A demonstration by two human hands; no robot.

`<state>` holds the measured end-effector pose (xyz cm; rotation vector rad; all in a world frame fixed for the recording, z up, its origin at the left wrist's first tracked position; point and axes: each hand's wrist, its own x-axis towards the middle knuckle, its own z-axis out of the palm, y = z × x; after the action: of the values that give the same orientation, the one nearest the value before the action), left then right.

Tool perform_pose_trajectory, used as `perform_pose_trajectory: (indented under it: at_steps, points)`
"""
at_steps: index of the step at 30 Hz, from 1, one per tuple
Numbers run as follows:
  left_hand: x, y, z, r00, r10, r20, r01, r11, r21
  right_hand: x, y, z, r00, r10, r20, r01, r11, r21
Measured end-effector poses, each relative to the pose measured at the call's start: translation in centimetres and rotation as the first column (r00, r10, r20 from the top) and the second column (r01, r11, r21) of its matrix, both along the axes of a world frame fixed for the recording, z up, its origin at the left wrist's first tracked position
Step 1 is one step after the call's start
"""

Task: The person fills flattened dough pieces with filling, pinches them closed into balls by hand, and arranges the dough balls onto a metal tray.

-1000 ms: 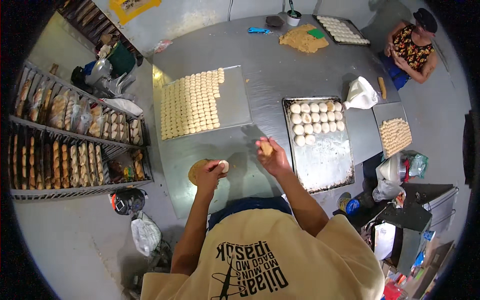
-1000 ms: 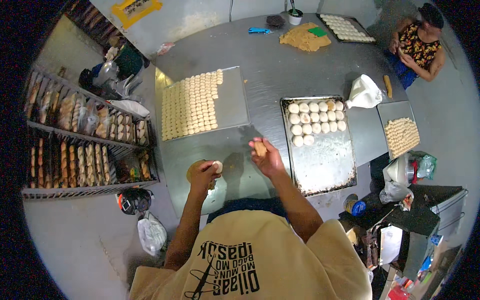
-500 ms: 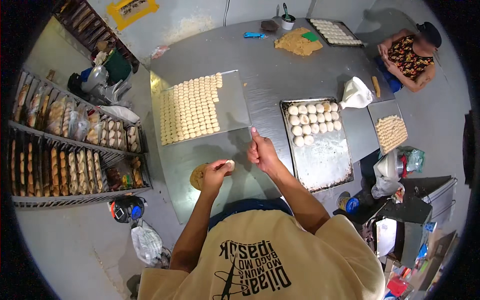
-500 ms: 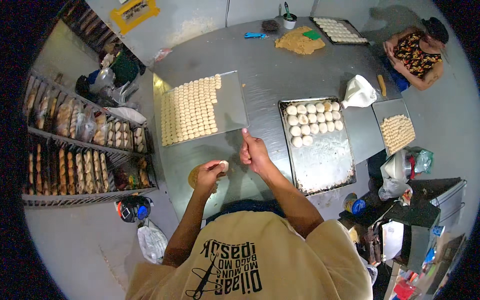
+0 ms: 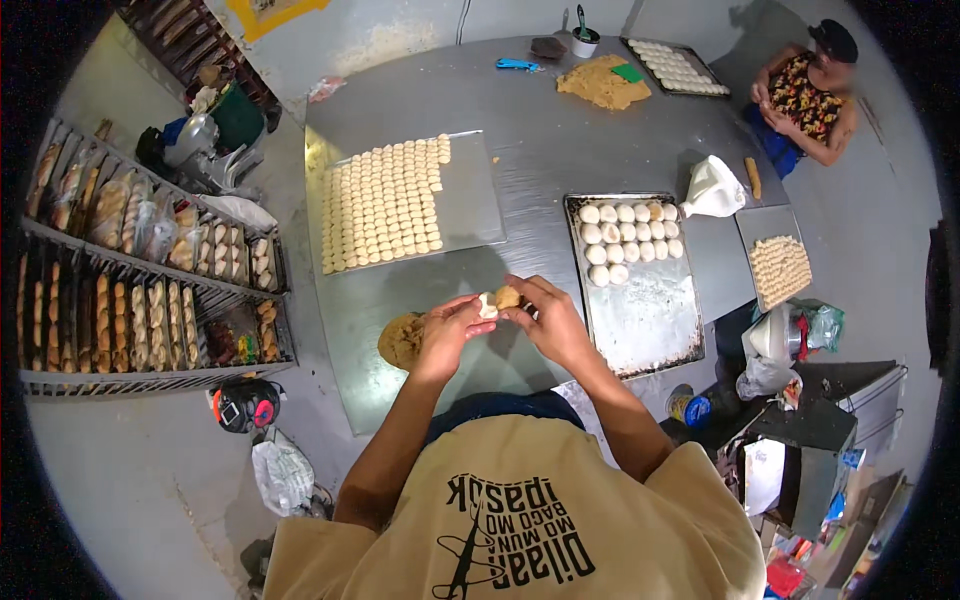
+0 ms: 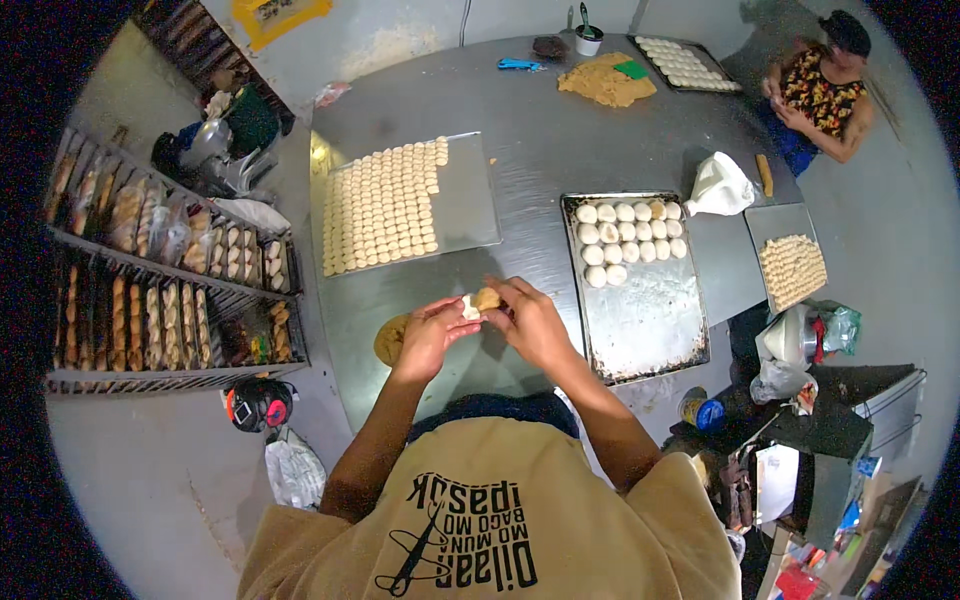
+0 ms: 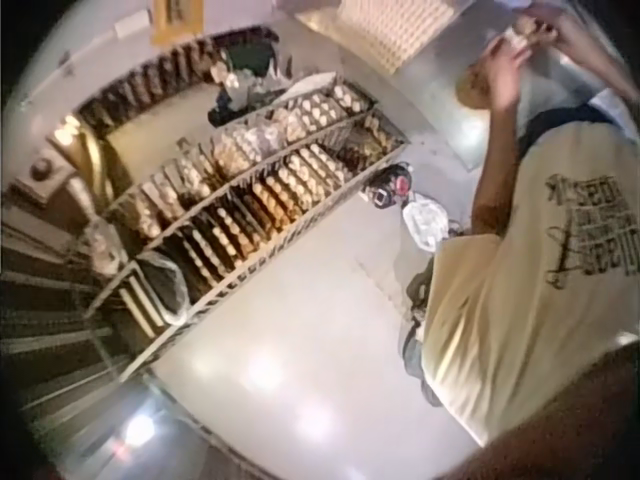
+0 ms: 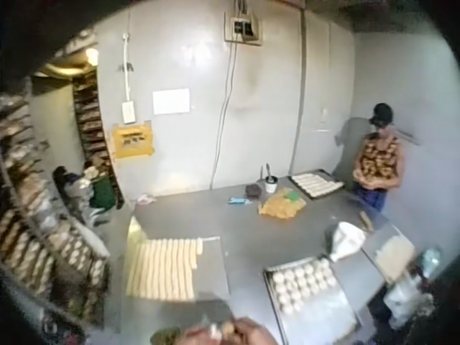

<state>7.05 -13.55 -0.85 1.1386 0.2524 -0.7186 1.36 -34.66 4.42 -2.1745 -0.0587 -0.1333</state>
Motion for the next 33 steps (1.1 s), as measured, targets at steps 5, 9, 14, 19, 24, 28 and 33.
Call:
perform_pose_trajectory:
  at_steps: [5,9,14,19,24,28,33]
  points:
    - [-0.8,-1.2,1.3,0.98,-0.118,0.158,0.128,0.99,-0.053,-0.6,0.7,-2.8,0.978,-0.038,0.205,0.058,0.994,-0.093]
    - [-1.2,-0.9,2.2,0.961,-0.187,0.204,0.178,0.982,0.06,-1.0,1.0,-1.3,0.99,0.022,0.137,-0.024,1.0,0.011]
    - [-2.0,-1.3,3.7,0.977,-0.11,0.184,0.12,0.992,-0.048,-0.8,-2.0,-4.4,0.952,0.05,-0.303,0.166,0.745,0.646]
    - [-2.5,-1.9,3.7,0.974,-0.081,0.21,0.094,0.994,-0.053,-0.8,-2.2,-4.5,0.827,0.295,-0.478,0.281,0.52,0.807]
    - [-2.5,-0.5,1.7,0.966,-0.109,0.235,0.078,0.987,0.139,-0.1,-0.6,-4.5,0.853,0.207,-0.478,0.211,0.702,0.68]
    - [-2.2,2.4,0.2,0.996,-0.05,0.072,0.05,0.999,0.005,1.6,1.4,-7.8,0.906,0.192,-0.377,0.142,0.702,0.698]
    - [-2.6,8.1,0.3,0.991,0.129,0.025,-0.126,0.987,-0.1,1.8,3.2,-14.7,0.984,-0.011,-0.178,0.006,1.0,-0.027]
